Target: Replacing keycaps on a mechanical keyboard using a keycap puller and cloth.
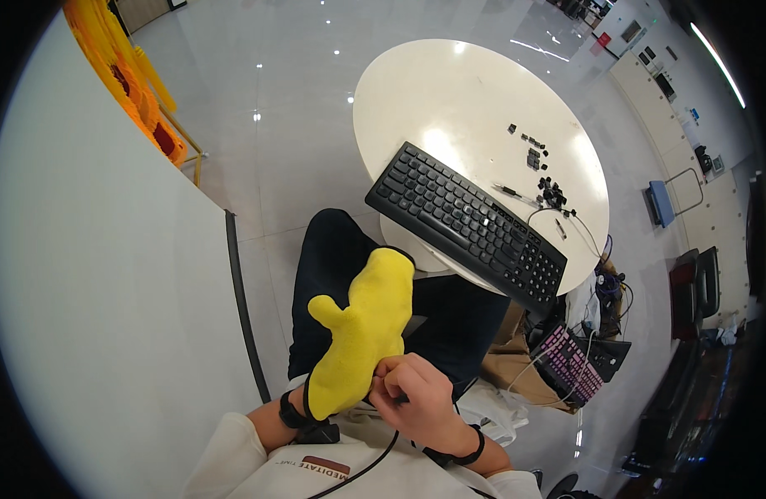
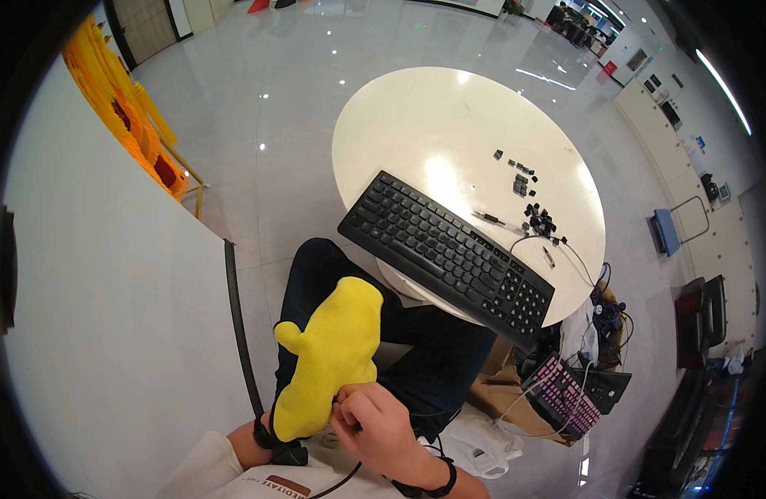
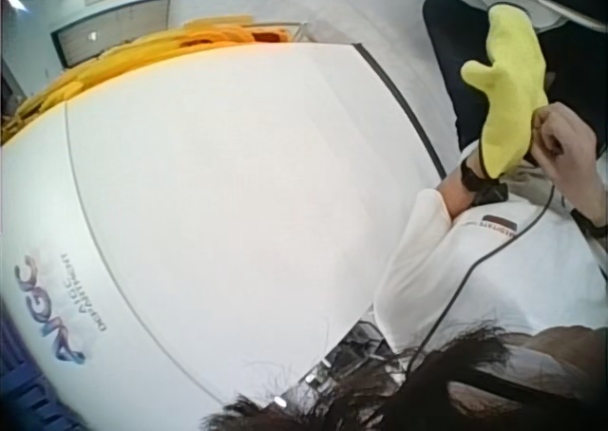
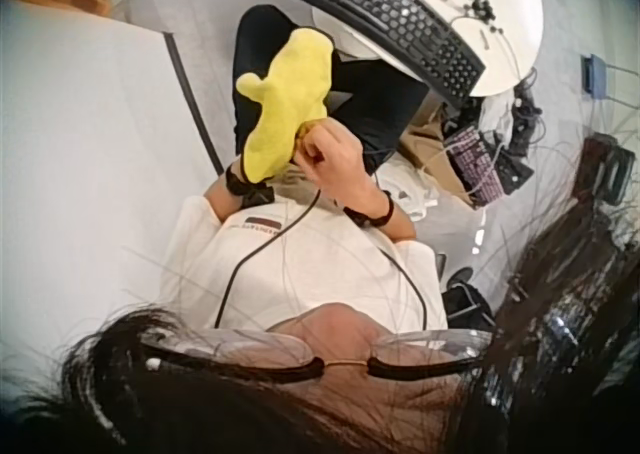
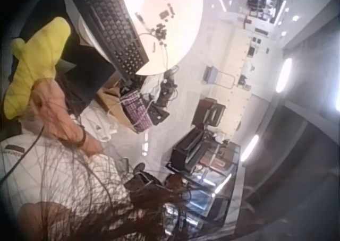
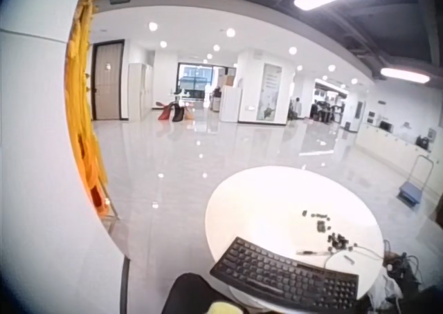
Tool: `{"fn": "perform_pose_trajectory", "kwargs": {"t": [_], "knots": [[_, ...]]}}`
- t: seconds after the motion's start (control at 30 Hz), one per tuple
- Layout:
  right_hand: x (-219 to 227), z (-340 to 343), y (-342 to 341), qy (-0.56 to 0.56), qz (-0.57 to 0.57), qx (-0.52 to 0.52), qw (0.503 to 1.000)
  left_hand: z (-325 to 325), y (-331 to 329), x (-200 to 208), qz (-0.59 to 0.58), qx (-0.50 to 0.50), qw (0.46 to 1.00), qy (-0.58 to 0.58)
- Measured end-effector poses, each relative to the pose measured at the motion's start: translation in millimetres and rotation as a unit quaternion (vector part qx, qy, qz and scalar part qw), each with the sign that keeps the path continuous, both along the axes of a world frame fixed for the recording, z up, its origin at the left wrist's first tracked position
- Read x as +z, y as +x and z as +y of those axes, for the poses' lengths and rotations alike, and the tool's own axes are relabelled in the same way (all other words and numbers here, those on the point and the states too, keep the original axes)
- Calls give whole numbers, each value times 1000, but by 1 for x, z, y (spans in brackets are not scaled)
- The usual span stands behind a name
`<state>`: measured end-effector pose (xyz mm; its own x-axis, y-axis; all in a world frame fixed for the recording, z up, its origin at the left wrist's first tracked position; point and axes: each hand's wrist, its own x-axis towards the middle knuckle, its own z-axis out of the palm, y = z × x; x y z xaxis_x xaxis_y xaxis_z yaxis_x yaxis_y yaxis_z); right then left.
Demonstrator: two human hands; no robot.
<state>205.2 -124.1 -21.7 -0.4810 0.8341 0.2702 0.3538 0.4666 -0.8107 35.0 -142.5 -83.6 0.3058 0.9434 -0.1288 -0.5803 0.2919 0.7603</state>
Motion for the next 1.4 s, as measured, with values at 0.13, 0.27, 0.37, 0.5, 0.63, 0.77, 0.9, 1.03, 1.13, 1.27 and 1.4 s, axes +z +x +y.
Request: {"fn": "perform_pose_trajectory", "kwargs": {"t": [0.13, 0.27, 0.37, 0.5, 0.63, 0.77, 0.9, 1.03, 1.13, 1.27, 1.4], "knots": [[4, 11, -4, 31, 8, -22, 999, 1, 3, -1, 8, 8, 1000, 8], [6, 17, -7, 20, 17, -40, 999, 2, 6, 1, 11, 12, 1000, 12], [7, 18, -8, 37, 12, -43, 998, 3, 8, 2, 15, 15, 1000, 14], [6, 16, -7, 41, 20, -25, 999, 2, 2, 0, 19, 14, 1000, 15], [-3, 8, -6, 41, 17, -7, 999, 0, -4, -2, 29, 17, 999, 17], [-3, 7, -6, 37, 5, -11, 999, -1, -6, -3, 35, 18, 999, 18], [4, 13, -8, 62, 49, -10, 997, 3, -1, -2, 35, 17, 999, 18], [7, 16, -9, 58, 72, 1, 996, 6, 5, 2, 33, 16, 999, 18], [3, 14, -6, 59, 77, 17, 995, 9, 9, 3, 38, 15, 999, 19], [-1, 6, -5, 77, 60, 22, 995, 12, 8, 5, 41, 20, 999, 22], [-2, 1, -4, 82, 38, 19, 996, 12, 6, 6, 51, 23, 998, 23]]}}
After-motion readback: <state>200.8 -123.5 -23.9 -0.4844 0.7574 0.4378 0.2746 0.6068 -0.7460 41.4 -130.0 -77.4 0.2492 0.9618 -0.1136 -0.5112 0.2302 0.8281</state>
